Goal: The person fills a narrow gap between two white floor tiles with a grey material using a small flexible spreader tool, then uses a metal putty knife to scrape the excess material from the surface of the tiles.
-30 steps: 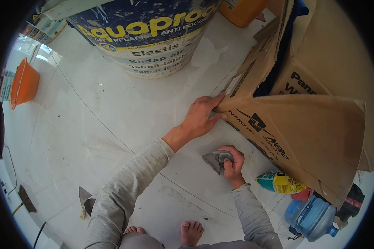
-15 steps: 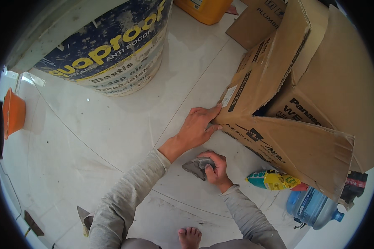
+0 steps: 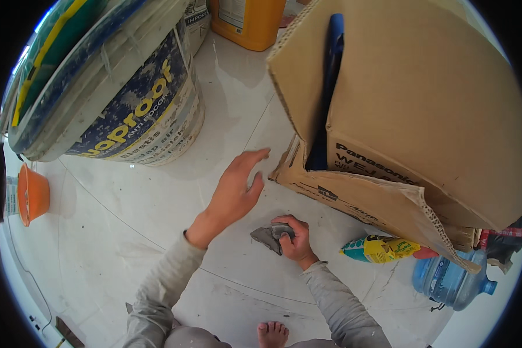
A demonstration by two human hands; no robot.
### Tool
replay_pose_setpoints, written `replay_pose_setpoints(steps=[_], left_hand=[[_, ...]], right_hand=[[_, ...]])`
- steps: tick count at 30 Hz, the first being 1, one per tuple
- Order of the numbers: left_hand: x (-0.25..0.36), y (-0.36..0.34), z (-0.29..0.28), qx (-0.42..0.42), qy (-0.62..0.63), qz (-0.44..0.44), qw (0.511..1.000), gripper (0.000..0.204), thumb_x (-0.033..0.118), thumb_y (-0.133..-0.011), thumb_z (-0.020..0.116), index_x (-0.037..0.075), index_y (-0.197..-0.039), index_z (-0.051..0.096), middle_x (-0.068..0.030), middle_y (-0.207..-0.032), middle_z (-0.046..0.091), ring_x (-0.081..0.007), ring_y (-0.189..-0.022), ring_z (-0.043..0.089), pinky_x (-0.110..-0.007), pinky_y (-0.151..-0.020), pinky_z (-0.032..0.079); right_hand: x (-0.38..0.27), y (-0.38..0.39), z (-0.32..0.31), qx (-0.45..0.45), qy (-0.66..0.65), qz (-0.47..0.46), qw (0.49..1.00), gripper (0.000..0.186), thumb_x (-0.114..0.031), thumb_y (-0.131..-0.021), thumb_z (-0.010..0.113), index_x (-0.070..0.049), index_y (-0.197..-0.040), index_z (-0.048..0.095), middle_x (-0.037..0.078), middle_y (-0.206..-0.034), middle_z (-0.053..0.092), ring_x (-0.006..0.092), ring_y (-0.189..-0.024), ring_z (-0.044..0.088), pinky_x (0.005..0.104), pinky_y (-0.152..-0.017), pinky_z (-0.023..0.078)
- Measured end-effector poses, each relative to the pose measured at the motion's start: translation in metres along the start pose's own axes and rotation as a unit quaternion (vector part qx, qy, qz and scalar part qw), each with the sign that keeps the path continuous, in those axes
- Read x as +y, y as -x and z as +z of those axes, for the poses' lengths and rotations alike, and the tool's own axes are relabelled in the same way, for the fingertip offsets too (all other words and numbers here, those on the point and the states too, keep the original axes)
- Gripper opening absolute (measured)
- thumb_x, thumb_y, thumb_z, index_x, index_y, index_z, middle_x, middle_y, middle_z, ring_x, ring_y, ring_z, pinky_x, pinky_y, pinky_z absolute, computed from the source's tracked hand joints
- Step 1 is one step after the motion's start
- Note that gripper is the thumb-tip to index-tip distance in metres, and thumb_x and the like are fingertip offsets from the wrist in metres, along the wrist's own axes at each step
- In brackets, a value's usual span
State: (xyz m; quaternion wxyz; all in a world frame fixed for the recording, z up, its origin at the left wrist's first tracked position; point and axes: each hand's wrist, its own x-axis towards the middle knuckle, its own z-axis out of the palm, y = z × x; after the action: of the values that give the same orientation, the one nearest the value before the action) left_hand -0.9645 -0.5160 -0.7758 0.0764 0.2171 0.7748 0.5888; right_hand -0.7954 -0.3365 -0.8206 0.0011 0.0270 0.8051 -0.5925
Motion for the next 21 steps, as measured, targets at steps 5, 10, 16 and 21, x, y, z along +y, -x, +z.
replay_pose_setpoints(steps=[5, 10, 16, 21], left_hand=[[0.029, 0.186, -0.098, 0.125, -0.168, -0.169, 0.963, 0.041, -0.014, -0.085, 0.055, 0.000, -0.122, 0.066, -0.0160, -0.107, 0.069, -0.0301, -0.101, 0.068, -0.037, -0.089, 0.052], [0.068, 0.391, -0.183, 0.243, -0.334, -0.448, 0.793, 0.050, -0.008, -0.085, 0.053, -0.003, -0.135, 0.054, -0.0178, -0.124, 0.056, -0.0335, -0.118, 0.058, -0.043, -0.099, 0.046], [0.080, 0.571, -0.232, 0.267, -0.427, -0.541, 0.673, 0.052, 0.002, -0.091, 0.057, -0.009, -0.140, 0.045, -0.0273, -0.136, 0.051, -0.0414, -0.129, 0.050, -0.048, -0.111, 0.040], [0.083, 0.573, -0.229, 0.177, -0.327, -0.552, 0.747, 0.041, 0.013, -0.100, 0.062, -0.001, -0.137, 0.052, -0.0240, -0.132, 0.056, -0.0419, -0.123, 0.053, -0.048, -0.105, 0.044]], right_hand=[[-0.003, -0.003, -0.003, 0.016, -0.043, 0.010, 0.999, 0.036, -0.003, -0.074, 0.051, 0.004, -0.104, 0.069, 0.015, -0.092, 0.072, 0.0230, -0.081, 0.070, 0.0312, -0.080, 0.056], [-0.007, -0.004, -0.005, 0.030, -0.029, 0.017, 0.999, 0.037, -0.006, -0.076, 0.049, 0.005, -0.107, 0.067, 0.013, -0.100, 0.069, 0.0202, -0.089, 0.066, 0.0305, -0.086, 0.052], [0.026, 0.003, 0.012, 0.051, 0.000, 0.008, 0.999, 0.046, -0.011, -0.078, 0.047, 0.007, -0.115, 0.064, 0.014, -0.113, 0.066, 0.0225, -0.106, 0.061, 0.0340, -0.100, 0.048], [0.037, 0.006, 0.005, 0.069, -0.040, 0.040, 0.996, 0.047, -0.012, -0.081, 0.045, 0.008, -0.119, 0.063, 0.015, -0.118, 0.065, 0.0236, -0.112, 0.061, 0.0371, -0.103, 0.047]])
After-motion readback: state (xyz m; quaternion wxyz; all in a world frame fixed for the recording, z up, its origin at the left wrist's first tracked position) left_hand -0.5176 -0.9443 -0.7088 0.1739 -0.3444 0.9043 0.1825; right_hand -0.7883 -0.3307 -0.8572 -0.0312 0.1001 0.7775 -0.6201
